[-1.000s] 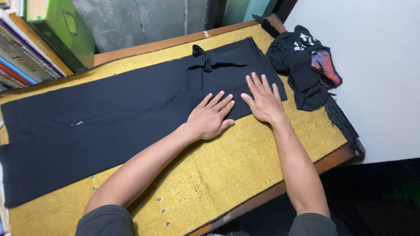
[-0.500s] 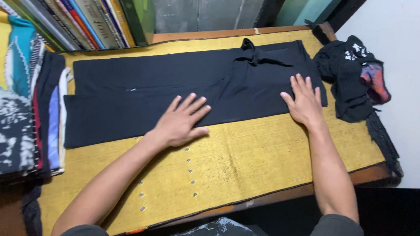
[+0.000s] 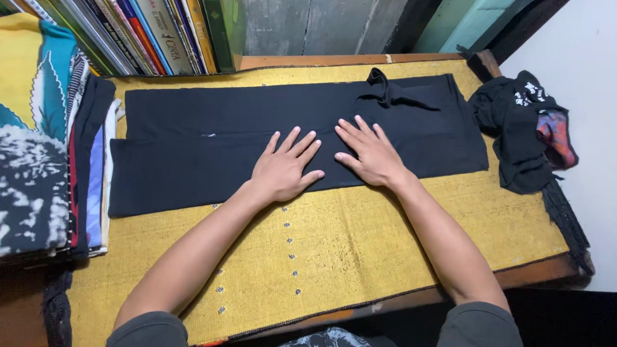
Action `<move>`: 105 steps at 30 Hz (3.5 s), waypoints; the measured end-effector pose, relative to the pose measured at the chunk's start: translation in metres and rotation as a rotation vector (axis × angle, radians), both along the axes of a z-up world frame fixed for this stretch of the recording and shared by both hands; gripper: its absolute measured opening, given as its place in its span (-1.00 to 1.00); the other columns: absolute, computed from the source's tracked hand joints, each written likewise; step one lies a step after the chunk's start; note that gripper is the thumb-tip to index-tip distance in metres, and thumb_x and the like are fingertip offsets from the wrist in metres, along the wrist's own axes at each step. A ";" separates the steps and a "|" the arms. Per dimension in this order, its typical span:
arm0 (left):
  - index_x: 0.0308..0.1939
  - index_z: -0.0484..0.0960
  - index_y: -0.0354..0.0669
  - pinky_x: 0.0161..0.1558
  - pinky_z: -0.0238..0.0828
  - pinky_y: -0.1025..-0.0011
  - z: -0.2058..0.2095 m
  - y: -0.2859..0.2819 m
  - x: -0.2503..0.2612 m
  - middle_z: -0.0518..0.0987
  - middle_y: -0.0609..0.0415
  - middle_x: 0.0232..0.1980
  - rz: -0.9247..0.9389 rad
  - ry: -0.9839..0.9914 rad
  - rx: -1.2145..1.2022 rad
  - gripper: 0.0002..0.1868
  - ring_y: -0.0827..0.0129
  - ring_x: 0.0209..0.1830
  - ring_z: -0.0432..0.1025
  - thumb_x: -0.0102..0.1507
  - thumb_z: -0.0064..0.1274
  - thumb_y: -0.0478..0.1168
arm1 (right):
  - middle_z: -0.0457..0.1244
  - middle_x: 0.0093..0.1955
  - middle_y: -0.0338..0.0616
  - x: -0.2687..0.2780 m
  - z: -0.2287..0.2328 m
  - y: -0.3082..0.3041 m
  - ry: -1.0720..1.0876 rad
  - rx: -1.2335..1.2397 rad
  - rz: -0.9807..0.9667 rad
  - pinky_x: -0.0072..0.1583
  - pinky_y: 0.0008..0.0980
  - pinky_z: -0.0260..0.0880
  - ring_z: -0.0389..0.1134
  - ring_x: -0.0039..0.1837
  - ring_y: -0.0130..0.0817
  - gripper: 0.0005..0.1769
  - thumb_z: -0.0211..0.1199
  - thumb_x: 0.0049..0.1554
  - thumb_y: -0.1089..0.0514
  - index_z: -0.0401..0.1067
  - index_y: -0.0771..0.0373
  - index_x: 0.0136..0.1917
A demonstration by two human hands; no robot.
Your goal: The person folds a black long-sleeved shirt on a table. They smooth the fabric, fold the sleeves inward, fold the sides toward the center, and then fold the shirt in half lengthwise, leaving the folded shirt on the table.
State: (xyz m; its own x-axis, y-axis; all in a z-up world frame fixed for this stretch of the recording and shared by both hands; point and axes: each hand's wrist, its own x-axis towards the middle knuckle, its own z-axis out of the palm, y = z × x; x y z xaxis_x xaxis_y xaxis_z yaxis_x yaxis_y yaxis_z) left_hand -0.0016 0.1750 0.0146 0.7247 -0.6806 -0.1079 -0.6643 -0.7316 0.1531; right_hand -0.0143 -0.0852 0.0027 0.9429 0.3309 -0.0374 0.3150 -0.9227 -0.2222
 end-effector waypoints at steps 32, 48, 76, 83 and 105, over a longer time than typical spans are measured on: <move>0.60 0.10 0.09 0.61 -0.37 -0.02 0.002 -0.126 0.004 0.00 0.11 0.69 -0.422 0.038 0.005 -0.06 0.11 0.70 -0.21 0.31 -0.45 0.53 | -0.18 0.74 -0.20 -0.085 -0.004 -0.168 0.065 0.004 -0.553 0.62 0.15 -0.31 -0.29 0.73 -0.05 -0.23 -0.16 0.33 -0.43 0.02 -0.11 0.67; 0.60 0.11 -0.02 0.63 -0.38 -0.02 -0.027 -0.240 0.010 0.01 0.05 0.69 -0.514 0.005 -0.084 -0.05 0.18 0.71 -0.22 0.33 -0.45 0.50 | -0.19 0.74 -0.24 -0.082 -0.019 -0.181 0.019 0.076 -0.564 0.62 0.15 -0.30 -0.31 0.73 -0.03 -0.39 -0.26 0.40 -0.11 -0.01 -0.10 0.68; 0.61 0.05 -0.07 0.62 -0.26 -0.05 -0.013 -0.208 -0.026 0.00 0.02 0.69 -0.580 0.049 -0.084 0.01 0.12 0.70 -0.16 0.31 -0.40 0.53 | 0.00 0.65 0.05 -0.077 -0.054 -0.217 -0.186 0.288 -0.494 0.53 0.33 -0.13 -0.13 0.66 0.20 -0.36 -0.09 0.28 0.30 0.16 0.17 0.62; 0.61 0.05 -0.09 0.62 -0.30 -0.03 -0.014 -0.236 -0.027 0.01 0.02 0.68 -0.597 -0.018 -0.042 0.08 0.16 0.70 -0.16 0.27 -0.44 0.60 | 0.06 0.63 -0.18 -0.074 -0.061 -0.226 -0.189 0.308 -0.501 0.54 0.24 -0.06 -0.08 0.66 0.03 -0.35 -0.09 0.26 0.32 0.24 0.01 0.58; 0.59 0.17 -0.09 0.54 -0.15 -0.06 -0.003 -0.007 -0.034 0.20 -0.05 0.61 -0.176 -0.122 -0.096 -0.32 0.05 0.65 -0.02 0.47 -0.46 0.16 | 0.24 0.51 0.05 -0.061 -0.049 -0.145 -0.557 -0.140 -0.123 0.42 0.15 0.16 0.17 0.53 0.19 -0.49 0.18 0.33 -0.11 0.44 0.09 0.47</move>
